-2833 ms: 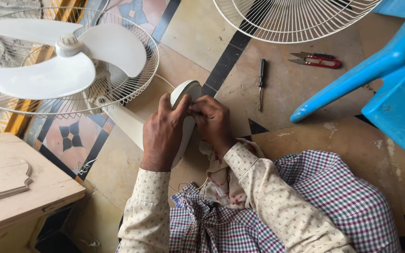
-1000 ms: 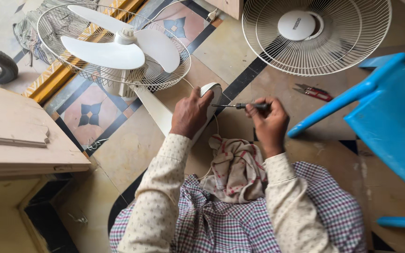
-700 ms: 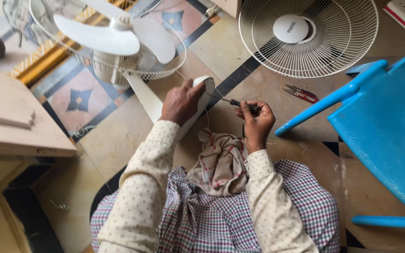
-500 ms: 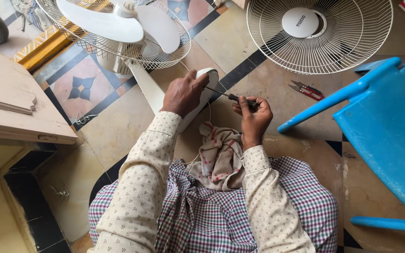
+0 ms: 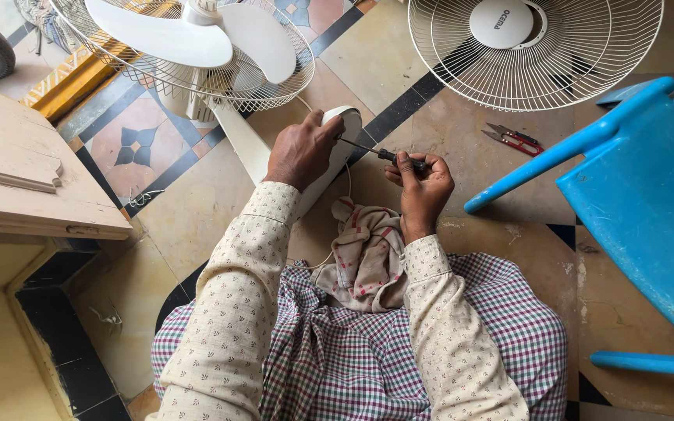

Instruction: The person wipes the inside of a fan base cover with a cloth, then places it back onto the fan base and secures it with a screwdriver. The person also wipes the fan's power cord with the cloth.

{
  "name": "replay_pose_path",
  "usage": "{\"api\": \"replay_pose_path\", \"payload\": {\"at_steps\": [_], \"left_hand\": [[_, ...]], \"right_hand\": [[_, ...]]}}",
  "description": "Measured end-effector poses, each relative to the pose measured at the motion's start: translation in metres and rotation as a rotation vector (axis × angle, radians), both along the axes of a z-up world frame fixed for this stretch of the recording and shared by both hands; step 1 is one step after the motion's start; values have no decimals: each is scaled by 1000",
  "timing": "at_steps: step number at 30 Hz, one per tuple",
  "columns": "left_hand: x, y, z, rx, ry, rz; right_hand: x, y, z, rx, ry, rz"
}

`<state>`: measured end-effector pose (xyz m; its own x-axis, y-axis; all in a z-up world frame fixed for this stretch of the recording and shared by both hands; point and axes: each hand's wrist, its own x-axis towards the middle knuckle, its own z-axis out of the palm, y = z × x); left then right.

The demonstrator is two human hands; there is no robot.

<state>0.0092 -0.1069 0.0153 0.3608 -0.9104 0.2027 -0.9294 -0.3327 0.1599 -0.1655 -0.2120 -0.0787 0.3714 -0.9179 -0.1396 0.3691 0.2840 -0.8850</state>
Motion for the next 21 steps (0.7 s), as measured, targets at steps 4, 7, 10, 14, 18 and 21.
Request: {"api": "replay_pose_path", "payload": {"at_steps": [4,7,10,14,18,21], "left_hand": [[-1,-1,2,-15,8,1],[-1,-1,1,-17,-10,8],[-1,-1,0,18,1,22],[-1,-1,1,12,-11,17],[-1,-2,1,13,-6,18],[-1,-1,0,28,8,25]], "right_hand": [[1,0,3,-1,3,-1],[0,1,5,-7,28,0],[-1,1,6,-6,33,-2],[-1,0,6,-23,24,-1],[0,0,5,-26,12,-12],[0,1,4,-39,24,-15]]}}
